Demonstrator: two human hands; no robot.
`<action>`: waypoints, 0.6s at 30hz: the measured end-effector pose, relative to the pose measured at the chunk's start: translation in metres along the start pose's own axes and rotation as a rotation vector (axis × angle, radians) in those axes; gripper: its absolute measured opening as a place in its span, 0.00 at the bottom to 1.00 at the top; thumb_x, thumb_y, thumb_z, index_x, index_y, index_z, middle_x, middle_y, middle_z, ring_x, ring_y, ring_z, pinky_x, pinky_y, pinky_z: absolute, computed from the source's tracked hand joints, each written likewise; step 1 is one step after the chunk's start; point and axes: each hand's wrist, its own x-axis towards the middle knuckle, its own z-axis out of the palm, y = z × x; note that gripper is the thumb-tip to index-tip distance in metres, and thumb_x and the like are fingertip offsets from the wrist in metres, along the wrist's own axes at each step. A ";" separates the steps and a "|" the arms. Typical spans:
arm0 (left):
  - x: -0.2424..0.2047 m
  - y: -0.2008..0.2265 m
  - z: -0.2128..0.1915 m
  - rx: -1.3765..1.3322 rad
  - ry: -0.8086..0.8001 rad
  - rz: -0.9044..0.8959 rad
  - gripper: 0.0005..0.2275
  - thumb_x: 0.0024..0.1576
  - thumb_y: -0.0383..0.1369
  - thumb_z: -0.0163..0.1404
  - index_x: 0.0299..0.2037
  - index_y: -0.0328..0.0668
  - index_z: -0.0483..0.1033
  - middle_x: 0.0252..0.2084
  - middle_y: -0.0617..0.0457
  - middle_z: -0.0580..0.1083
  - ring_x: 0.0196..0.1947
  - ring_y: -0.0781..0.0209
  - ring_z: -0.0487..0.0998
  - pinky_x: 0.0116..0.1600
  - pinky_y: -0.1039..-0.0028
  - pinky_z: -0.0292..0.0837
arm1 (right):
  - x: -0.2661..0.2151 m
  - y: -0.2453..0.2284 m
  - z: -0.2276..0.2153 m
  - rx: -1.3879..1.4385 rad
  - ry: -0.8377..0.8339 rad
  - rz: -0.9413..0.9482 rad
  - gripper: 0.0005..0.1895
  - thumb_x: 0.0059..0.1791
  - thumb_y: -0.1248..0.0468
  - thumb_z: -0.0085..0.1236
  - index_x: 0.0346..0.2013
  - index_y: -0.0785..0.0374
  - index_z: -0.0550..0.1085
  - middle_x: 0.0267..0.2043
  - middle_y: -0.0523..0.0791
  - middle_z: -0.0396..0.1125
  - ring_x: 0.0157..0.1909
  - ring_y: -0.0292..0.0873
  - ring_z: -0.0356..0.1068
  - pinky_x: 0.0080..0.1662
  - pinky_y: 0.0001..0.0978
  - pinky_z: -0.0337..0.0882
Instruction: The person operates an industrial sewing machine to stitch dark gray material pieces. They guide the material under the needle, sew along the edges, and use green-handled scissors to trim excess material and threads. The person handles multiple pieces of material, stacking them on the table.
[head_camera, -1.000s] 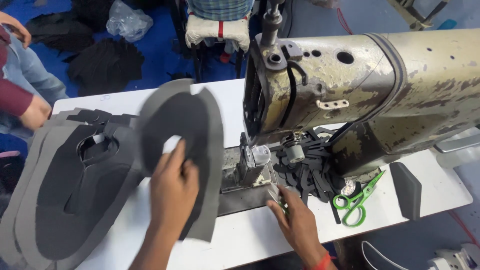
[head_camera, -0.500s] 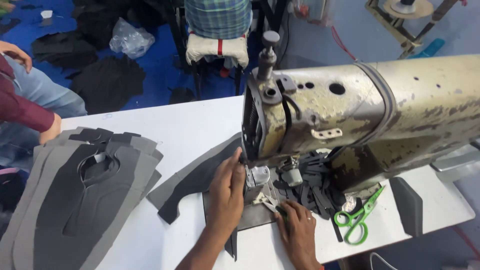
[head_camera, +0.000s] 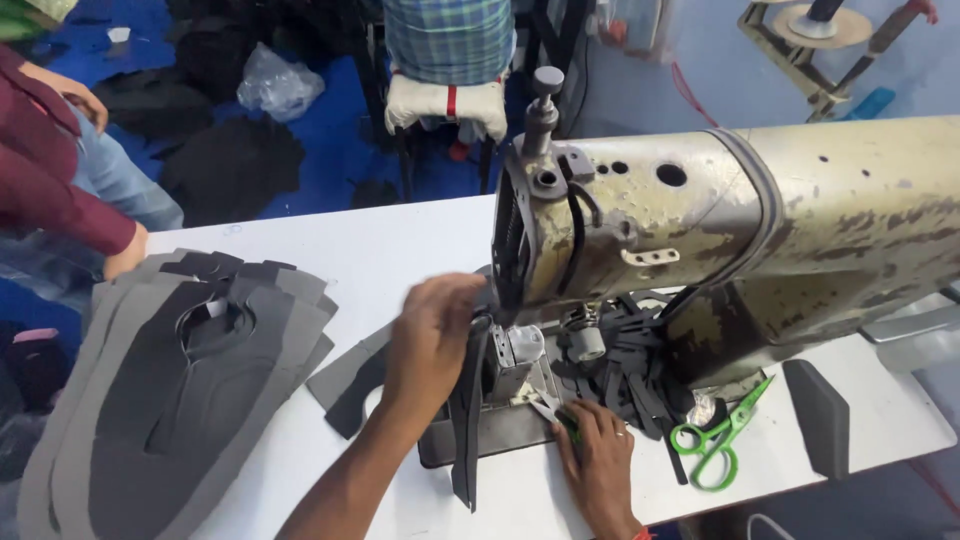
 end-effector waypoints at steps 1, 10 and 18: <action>0.002 0.023 -0.009 0.001 0.001 0.011 0.12 0.66 0.35 0.45 0.49 0.38 0.80 0.50 0.46 0.79 0.54 0.51 0.78 0.56 0.65 0.73 | 0.003 -0.002 0.001 0.002 0.010 -0.002 0.18 0.47 0.59 0.61 0.50 0.58 0.75 0.55 0.45 0.68 0.58 0.51 0.65 0.55 0.46 0.61; 0.037 0.151 -0.038 0.200 0.304 0.599 0.16 0.55 0.35 0.62 0.46 0.31 0.75 0.55 0.40 0.69 0.59 0.42 0.69 0.64 0.57 0.65 | 0.003 -0.003 -0.003 -0.004 -0.063 0.075 0.18 0.47 0.57 0.61 0.49 0.58 0.75 0.54 0.45 0.69 0.57 0.50 0.65 0.55 0.44 0.60; -0.018 0.133 -0.057 0.273 0.213 0.565 0.09 0.56 0.29 0.64 0.42 0.41 0.77 0.54 0.50 0.74 0.59 0.48 0.72 0.63 0.62 0.69 | -0.009 -0.043 -0.052 0.426 0.114 0.084 0.08 0.49 0.61 0.60 0.39 0.62 0.79 0.41 0.45 0.77 0.43 0.42 0.73 0.41 0.31 0.73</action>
